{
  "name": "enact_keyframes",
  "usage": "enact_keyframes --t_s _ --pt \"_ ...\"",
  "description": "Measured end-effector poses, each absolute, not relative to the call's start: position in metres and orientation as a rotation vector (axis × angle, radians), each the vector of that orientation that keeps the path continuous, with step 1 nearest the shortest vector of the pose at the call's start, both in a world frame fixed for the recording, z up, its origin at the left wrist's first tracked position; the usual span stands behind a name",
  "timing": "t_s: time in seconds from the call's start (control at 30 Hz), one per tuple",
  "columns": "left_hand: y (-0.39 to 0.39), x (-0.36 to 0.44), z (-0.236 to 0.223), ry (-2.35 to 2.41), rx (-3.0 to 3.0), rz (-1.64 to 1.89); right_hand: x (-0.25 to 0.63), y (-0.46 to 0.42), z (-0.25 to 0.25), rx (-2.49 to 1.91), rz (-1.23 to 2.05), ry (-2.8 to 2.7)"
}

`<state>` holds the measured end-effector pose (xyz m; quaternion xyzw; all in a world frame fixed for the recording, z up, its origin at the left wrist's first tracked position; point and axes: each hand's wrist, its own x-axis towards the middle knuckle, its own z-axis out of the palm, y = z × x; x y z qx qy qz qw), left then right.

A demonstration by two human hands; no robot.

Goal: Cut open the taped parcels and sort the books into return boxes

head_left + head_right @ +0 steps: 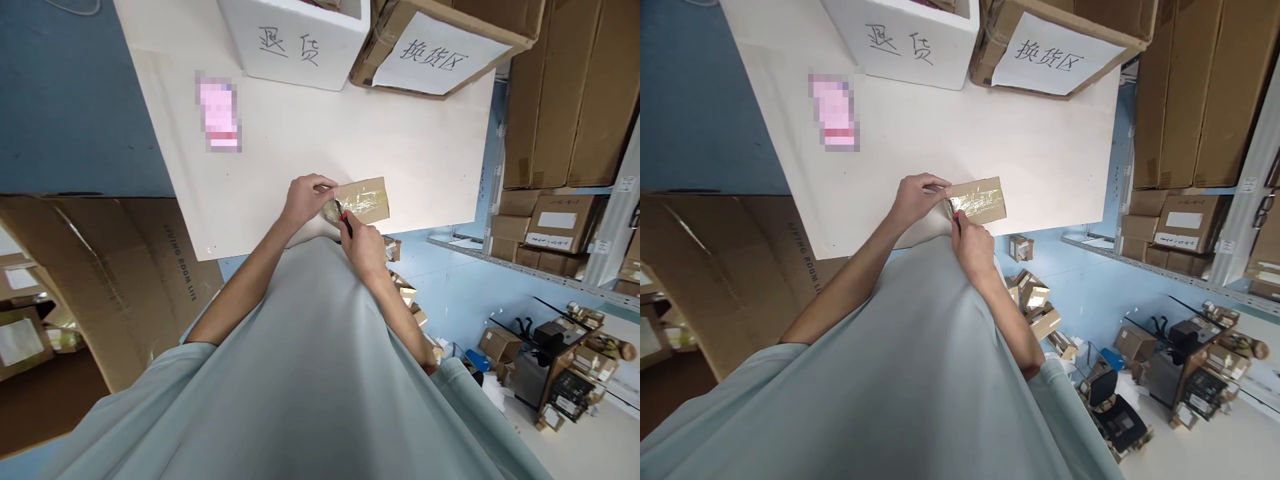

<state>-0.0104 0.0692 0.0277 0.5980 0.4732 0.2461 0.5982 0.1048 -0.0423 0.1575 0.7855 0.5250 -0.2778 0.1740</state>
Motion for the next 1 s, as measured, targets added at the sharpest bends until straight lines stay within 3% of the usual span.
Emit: enact_keyframes --t_s 0.73,1.0 --pt "0.047 -0.004 0.029 1.224 1.42 0.625 0.121 -0.083 0.19 1.973 -0.908 1.475" --pt "0.04 -0.006 0.032 1.31 1.501 0.626 0.205 -0.095 0.175 2.428 -0.858 1.546"
